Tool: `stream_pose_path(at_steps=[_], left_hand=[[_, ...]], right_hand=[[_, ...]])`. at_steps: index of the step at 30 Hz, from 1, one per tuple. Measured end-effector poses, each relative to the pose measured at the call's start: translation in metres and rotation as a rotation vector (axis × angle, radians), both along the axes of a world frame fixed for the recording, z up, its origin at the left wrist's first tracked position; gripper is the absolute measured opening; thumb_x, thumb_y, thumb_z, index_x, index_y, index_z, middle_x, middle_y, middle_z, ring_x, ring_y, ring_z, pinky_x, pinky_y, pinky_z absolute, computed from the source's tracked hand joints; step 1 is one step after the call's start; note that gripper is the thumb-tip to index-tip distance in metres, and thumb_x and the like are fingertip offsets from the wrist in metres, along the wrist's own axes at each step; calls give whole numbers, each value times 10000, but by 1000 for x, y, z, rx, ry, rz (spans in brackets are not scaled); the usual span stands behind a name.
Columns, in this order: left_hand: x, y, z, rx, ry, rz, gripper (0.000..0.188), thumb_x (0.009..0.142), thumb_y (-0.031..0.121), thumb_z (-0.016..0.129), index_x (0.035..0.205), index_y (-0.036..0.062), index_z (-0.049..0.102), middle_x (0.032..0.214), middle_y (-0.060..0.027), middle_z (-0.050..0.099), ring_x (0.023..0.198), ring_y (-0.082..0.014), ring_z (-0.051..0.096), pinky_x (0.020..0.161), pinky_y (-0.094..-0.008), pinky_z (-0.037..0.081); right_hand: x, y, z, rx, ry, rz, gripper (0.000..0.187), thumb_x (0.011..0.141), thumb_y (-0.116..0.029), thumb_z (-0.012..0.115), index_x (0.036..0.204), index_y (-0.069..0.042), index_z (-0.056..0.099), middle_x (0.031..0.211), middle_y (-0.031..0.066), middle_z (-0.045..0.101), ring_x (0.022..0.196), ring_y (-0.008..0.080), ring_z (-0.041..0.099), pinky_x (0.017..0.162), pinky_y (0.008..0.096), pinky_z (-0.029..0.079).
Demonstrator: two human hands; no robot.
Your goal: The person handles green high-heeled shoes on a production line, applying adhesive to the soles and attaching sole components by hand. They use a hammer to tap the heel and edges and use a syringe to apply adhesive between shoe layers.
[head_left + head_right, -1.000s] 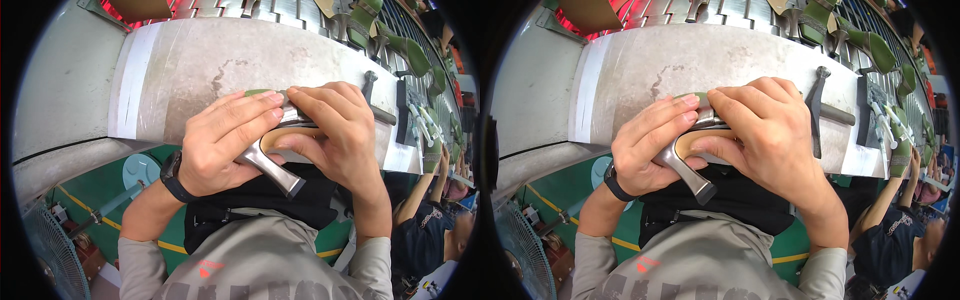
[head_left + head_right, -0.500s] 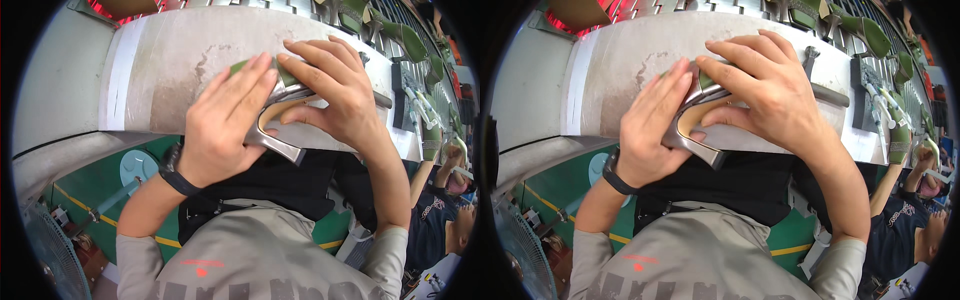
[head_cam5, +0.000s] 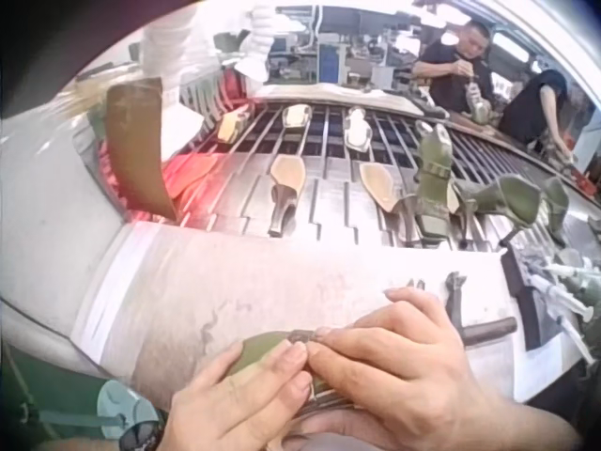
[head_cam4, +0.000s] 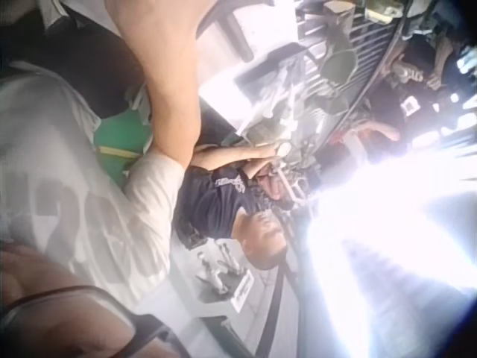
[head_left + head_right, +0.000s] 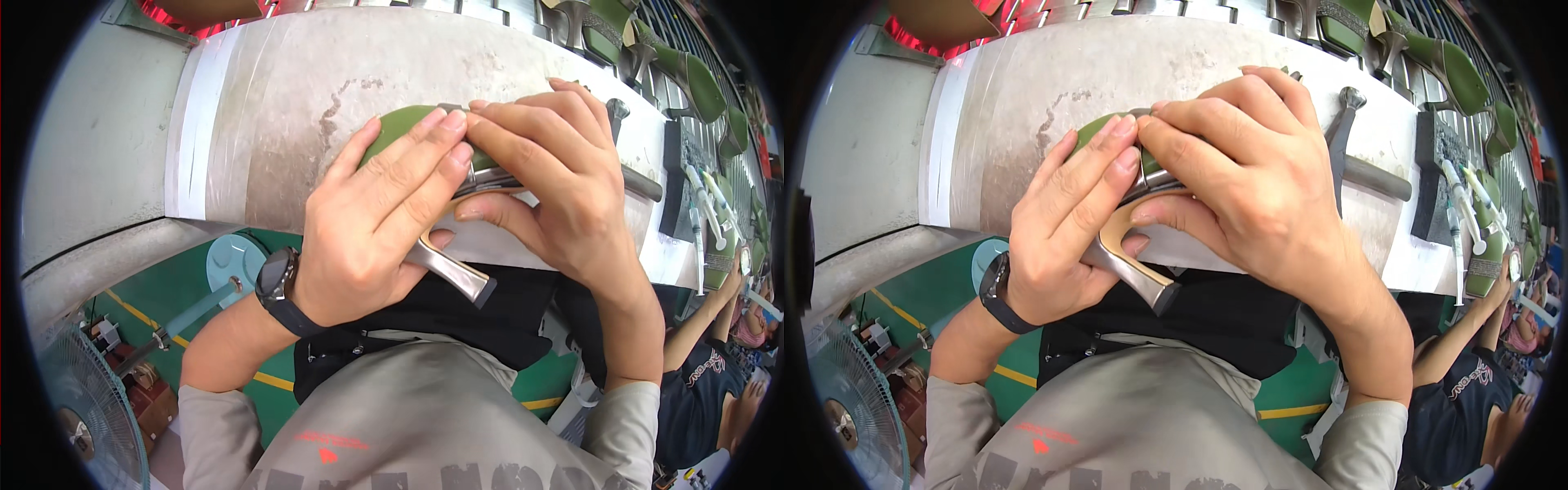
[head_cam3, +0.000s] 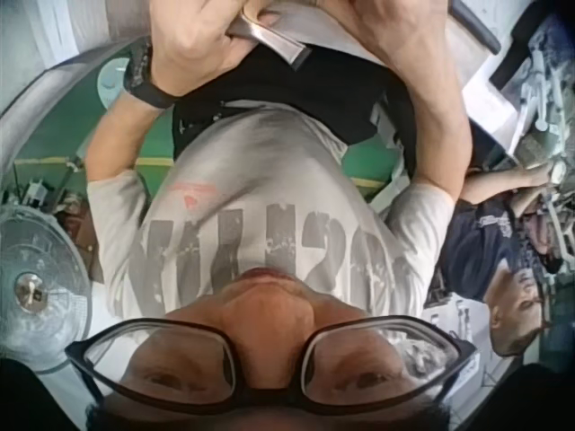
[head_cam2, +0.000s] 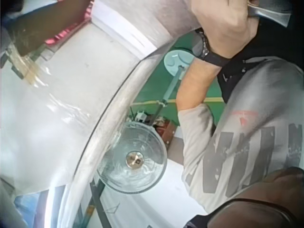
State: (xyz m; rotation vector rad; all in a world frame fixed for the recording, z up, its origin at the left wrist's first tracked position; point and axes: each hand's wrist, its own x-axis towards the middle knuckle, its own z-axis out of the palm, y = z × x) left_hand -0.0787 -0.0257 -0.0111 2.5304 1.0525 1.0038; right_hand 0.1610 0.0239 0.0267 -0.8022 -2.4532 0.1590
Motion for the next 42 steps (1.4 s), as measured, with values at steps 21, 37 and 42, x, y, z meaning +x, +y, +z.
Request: stream_pose_path(at_steps=[21, 37, 42], left_hand=[[6, 7, 1, -59, -70, 111, 850, 756, 350, 923, 1441, -4, 566, 1519, -220, 582, 1421, -393, 557, 1192, -601, 356], [10, 54, 6, -204, -218, -50, 407, 767, 157, 824, 991, 31, 509, 1355, -305, 621, 1053, -398, 637, 907, -432, 519], [9, 55, 9, -244, -208, -30, 397, 742, 125, 807, 984, 27, 508, 1341, -296, 629, 1061, -408, 641, 922, -429, 515]], right_hand=[[9, 25, 12, 56, -52, -83, 701, 630, -281, 943, 1277, -102, 740, 1428, 112, 658, 1322, 335, 591, 1110, 487, 474], [23, 41, 5, -65, -48, -6, 690, 722, -460, 895, 1289, -92, 759, 1384, 127, 672, 1379, 409, 550, 1131, 541, 447], [6, 47, 30, -292, -70, -13, 542, 671, -263, 959, 1106, -29, 736, 1221, 119, 684, 1385, 426, 538, 1082, 508, 486]])
